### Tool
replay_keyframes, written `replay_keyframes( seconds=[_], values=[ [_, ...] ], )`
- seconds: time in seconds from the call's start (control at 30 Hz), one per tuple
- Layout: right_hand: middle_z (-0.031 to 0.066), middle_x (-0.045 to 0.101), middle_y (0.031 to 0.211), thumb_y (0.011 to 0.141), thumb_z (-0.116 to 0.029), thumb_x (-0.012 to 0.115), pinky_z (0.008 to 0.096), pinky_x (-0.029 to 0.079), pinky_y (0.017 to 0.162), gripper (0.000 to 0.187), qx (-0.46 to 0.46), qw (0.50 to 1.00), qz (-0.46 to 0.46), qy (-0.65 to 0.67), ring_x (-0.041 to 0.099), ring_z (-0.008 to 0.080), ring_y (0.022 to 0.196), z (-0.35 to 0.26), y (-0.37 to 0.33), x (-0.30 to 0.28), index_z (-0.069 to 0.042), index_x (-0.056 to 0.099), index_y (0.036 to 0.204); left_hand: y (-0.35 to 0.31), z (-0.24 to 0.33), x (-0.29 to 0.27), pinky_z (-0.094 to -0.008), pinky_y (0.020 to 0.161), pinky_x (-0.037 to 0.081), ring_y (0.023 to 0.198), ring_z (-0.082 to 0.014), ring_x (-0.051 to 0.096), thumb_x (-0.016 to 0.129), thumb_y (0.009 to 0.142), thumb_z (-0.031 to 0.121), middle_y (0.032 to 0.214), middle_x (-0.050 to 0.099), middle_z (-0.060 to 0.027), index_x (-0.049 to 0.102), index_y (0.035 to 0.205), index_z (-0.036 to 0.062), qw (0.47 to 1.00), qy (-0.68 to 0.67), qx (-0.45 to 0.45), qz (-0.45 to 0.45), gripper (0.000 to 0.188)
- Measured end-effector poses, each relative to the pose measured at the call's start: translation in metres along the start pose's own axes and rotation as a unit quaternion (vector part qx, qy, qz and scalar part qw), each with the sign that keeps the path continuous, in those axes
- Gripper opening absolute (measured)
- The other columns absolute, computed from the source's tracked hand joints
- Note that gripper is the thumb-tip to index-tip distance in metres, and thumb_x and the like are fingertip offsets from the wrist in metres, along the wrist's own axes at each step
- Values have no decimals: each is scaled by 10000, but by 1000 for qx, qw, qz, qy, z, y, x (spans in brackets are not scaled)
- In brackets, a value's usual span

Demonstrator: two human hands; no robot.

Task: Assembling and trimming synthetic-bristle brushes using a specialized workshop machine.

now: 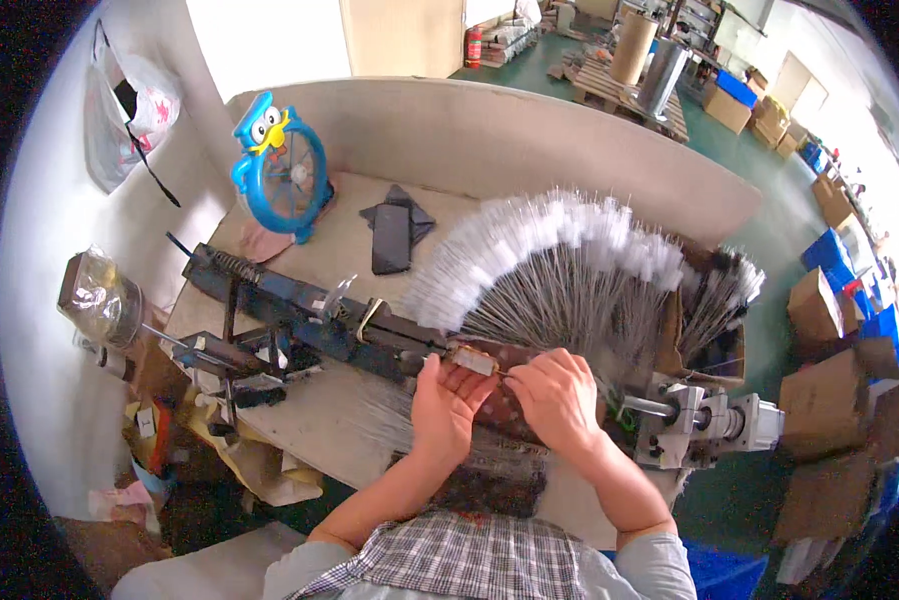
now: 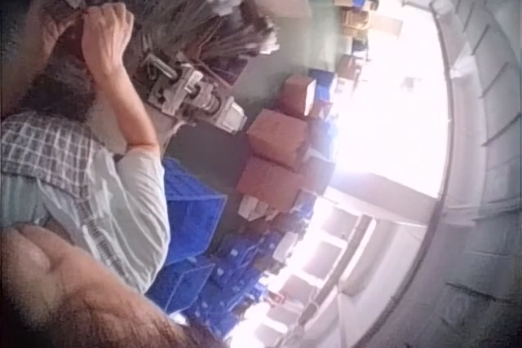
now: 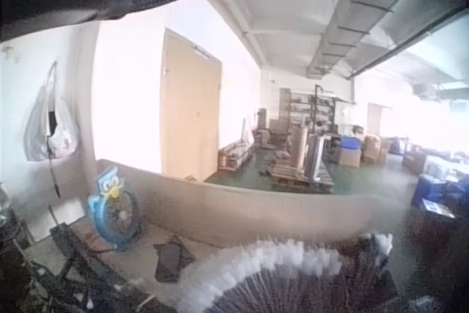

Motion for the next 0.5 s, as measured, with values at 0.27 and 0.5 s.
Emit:
replay_keyframes(
  seconds=[0.27,0.5],
  values=[
    [20,576,743,709,-160,619,358,421,728,70,11,998,50,31,547,209,810,11,-5,-8,-106,623,754,-2,-2,8,-367,939,411,1056,-242,521,318,944,491,1138,529,-133,462,1149,11,998,50,-38,-18,541],
    [66,606,690,798,-192,607,383,504,549,109,78,984,40,155,612,283,625,26,-45,-28,-111,634,866,-31,17,-22,-350,867,452,1066,-212,534,442,942,232,1172,539,-122,449,1231,7,978,207,-29,-26,367]
  ],
)
Point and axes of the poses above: each hand's wrist, its own y-axis towards the middle knuckle, its own x-axis out of the palm, z = x × y, the point moved 5 cm from there along y, towards the middle knuckle
